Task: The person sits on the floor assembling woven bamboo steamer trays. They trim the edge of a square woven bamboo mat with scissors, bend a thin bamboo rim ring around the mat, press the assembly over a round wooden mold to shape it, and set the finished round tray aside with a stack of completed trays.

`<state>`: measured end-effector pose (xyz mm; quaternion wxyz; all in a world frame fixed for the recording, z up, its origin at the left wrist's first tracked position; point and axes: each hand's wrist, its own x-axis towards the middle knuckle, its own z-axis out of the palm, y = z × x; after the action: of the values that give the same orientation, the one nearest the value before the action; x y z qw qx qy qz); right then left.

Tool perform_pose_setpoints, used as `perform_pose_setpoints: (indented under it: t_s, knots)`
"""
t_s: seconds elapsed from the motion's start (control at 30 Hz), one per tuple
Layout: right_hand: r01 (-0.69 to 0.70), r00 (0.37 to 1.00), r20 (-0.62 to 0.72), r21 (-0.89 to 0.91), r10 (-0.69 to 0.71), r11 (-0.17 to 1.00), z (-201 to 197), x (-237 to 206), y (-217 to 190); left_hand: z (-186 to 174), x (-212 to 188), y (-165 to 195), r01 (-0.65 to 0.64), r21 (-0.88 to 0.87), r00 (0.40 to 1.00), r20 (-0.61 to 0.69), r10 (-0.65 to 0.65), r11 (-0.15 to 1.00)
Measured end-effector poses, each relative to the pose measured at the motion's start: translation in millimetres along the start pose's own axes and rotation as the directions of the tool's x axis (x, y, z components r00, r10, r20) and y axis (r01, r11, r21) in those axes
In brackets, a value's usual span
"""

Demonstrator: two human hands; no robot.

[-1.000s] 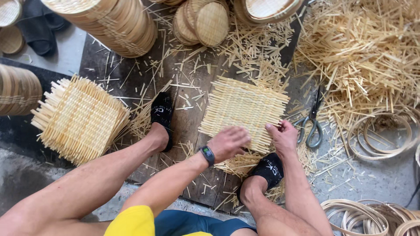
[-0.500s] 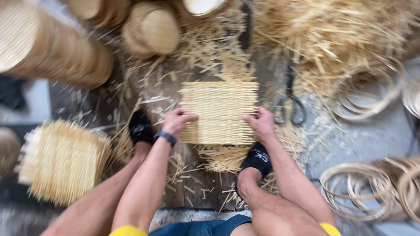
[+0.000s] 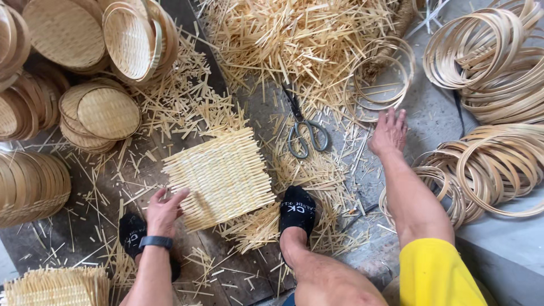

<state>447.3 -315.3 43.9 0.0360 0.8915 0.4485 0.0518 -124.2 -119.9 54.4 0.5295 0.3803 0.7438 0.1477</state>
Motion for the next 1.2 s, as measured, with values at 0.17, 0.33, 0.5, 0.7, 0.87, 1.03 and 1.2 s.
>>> perform_pose_setpoints:
  t_s: [0.17,0.33,0.5,0.7,0.87,1.03,1.2]
  knots:
    - [0.146,0.947,0.302,-0.097,-0.111,0.984,8.6,-26.9,11.1,-28.0,2.1,-0.3,-0.135,-0.024,0.972,-0.2,0.127,0.991]
    - [0.199,0.951,0.181,0.269,-0.252,0.942,-7.6,-70.2,10.1,-44.9,-29.0,37.5,-0.411,0.375,0.754,-0.373,0.541,0.831]
    - [0.198,0.98,-0.066,0.183,-0.189,0.963,-80.7,-60.5,21.8,-11.2,-99.7,105.1,-0.764,0.577,0.276,-0.11,0.955,0.288]
    - [0.534,0.841,-0.141,0.373,-0.522,0.759,-250.9,-50.5,-33.0,91.4,-216.8,158.9,-0.979,0.126,-0.14,0.153,0.978,-0.16]
    - [0.745,0.639,-0.43,0.553,-0.638,0.374,-360.3,-72.3,-108.7,105.7,-276.8,153.0,-0.675,-0.548,0.449,0.225,0.865,0.493]
    - [0.868,0.493,-0.526,0.348,-0.693,0.353,-389.6,-69.5,-155.1,53.8,-277.8,146.5,-0.015,-0.779,0.681,0.452,0.577,0.627]
    - [0.979,0.189,-0.512,0.159,-0.838,0.124,-385.7,-90.1,-220.0,-1.4,-255.6,182.3,0.121,-0.546,0.585,0.713,0.385,0.829]
